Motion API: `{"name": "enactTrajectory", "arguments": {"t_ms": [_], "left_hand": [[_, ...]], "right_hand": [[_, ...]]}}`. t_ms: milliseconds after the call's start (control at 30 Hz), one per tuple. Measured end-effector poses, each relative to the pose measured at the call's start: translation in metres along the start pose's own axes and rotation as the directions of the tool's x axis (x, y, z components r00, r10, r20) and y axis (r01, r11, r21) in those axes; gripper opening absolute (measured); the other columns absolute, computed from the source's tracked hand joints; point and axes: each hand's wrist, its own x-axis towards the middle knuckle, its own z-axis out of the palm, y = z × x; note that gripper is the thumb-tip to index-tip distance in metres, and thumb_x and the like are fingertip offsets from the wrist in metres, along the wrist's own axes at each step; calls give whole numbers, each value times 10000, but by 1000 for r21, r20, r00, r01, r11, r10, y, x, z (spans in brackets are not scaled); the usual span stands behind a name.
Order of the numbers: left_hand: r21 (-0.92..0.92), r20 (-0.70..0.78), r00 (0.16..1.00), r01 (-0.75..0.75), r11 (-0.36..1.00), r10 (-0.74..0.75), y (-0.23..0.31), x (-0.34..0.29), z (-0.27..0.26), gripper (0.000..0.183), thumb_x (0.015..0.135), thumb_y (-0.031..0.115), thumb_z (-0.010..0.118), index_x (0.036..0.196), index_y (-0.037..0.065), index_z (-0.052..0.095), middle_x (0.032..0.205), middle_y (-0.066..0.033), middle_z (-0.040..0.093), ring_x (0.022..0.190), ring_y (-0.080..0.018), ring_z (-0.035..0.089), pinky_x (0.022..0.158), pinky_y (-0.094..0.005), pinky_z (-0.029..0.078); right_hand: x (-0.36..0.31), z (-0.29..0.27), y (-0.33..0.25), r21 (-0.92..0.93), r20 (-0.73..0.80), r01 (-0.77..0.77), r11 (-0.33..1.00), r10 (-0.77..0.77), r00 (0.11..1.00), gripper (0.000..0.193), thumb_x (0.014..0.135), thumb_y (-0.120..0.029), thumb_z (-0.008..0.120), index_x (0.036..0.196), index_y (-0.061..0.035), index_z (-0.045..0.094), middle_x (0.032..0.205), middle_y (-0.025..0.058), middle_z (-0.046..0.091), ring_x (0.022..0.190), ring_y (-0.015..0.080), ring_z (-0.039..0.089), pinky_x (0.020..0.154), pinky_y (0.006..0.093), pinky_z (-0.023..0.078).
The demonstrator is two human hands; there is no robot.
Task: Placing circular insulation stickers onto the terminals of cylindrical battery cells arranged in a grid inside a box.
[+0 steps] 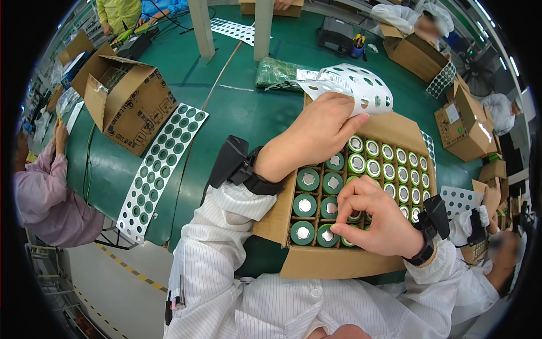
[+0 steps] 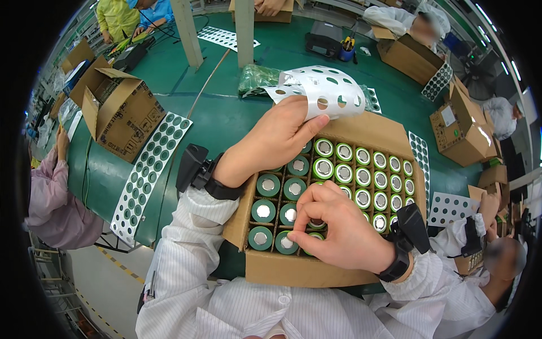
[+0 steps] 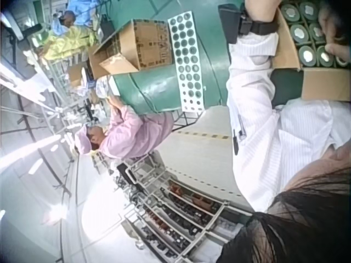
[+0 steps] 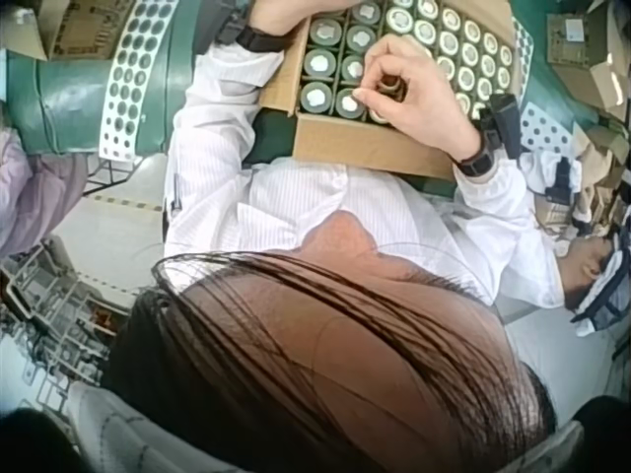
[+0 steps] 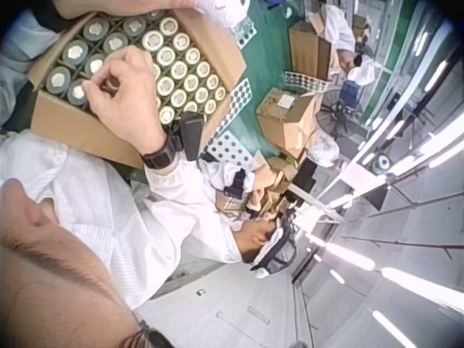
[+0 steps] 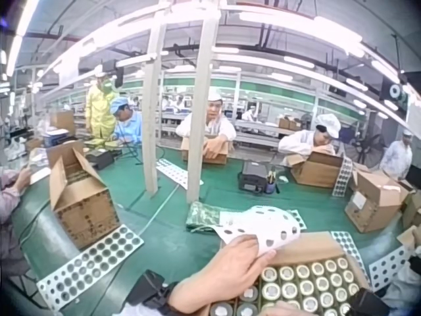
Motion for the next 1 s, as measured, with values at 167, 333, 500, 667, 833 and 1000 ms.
{"name": "enactTrajectory", "arguments": {"t_ms": [167,333,500,667,833,1000], "left_hand": [[-11,-7,1000,1,1000,-2,1,0,0,293,986,240,475,1138,26,606,913,-168,603,888,-360,537,816,-426,433],[-20,-4,1000,9,1000,-9,1,0,-1,294,986,231,474,1152,28,605,939,-169,611,908,-362,540,836,-425,431],[-11,5,1000,3,1000,-2,2,0,-1,290,985,216,471,1164,30,603,982,-172,621,942,-364,546,861,-424,428],[-57,-5,1000,0,998,0,6,0,-2,290,986,212,470,1158,20,602,1007,-175,624,960,-364,547,871,-423,426],[-24,18,1000,23,999,-22,2,-1,-2,289,991,219,466,1144,17,606,1000,-174,626,964,-364,545,872,-420,425],[-34,32,999,39,999,-38,4,0,-3,293,995,228,467,1126,8,609,976,-174,628,960,-364,542,870,-419,424]], "right_hand": [[0,2,-2,-36,-9,24,999,-25,1000,155,715,-83,759,699,-79,605,879,40,552,871,226,511,798,338,407],[0,2,-3,-93,-25,87,992,-90,996,148,722,-84,733,715,-85,585,869,47,535,843,257,501,773,355,412],[0,0,-12,-457,37,291,840,-309,950,180,701,-125,737,784,-96,580,864,47,521,831,257,502,737,366,403],[-2,-10,-7,-432,21,278,858,-299,954,193,720,-149,729,853,-98,599,867,40,541,838,251,509,742,367,398],[-10,-25,-1,-266,73,319,910,-311,948,221,755,-70,710,966,-112,656,922,11,625,934,235,553,817,357,414],[-17,-22,-8,-220,210,319,922,-275,938,322,776,-11,664,1076,-130,652,1130,-54,654,1048,198,554,868,354,408]]}}
